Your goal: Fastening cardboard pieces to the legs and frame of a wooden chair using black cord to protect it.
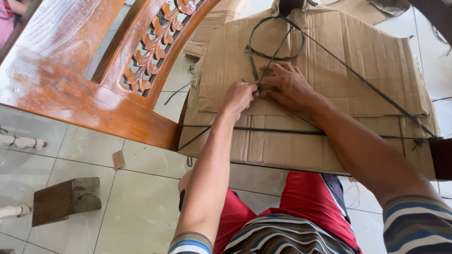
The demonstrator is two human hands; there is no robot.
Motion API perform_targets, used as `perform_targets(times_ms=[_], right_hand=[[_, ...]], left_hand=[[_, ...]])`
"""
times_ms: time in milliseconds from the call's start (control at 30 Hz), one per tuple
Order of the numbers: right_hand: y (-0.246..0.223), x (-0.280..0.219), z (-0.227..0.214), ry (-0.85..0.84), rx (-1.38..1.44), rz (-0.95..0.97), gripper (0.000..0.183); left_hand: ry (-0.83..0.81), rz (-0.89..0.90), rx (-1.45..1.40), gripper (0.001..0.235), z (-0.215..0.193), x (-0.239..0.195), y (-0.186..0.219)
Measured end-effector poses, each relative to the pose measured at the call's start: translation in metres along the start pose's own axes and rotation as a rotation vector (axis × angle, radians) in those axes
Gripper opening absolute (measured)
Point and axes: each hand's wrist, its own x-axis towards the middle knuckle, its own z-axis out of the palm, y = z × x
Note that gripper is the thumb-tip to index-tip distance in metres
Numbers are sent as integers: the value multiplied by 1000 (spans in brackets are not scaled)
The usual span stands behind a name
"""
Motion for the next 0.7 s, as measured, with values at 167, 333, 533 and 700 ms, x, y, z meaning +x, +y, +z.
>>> perform_targets(times_ms=[167, 333, 533, 700], right_hand=[[12, 1, 10, 72, 53, -3, 18], [-16, -5, -9, 64, 29, -143, 31], [-35, -8, -25, -38, 457, 59, 23], [-49, -4, -35, -13, 681, 162, 22]], left_hand=[[3, 19, -54, 24, -5, -16, 8], [38, 115, 66, 28, 1, 17, -38], [37, 334, 119, 24, -12, -41, -2], [86, 449, 159, 26, -4, -51, -5]])
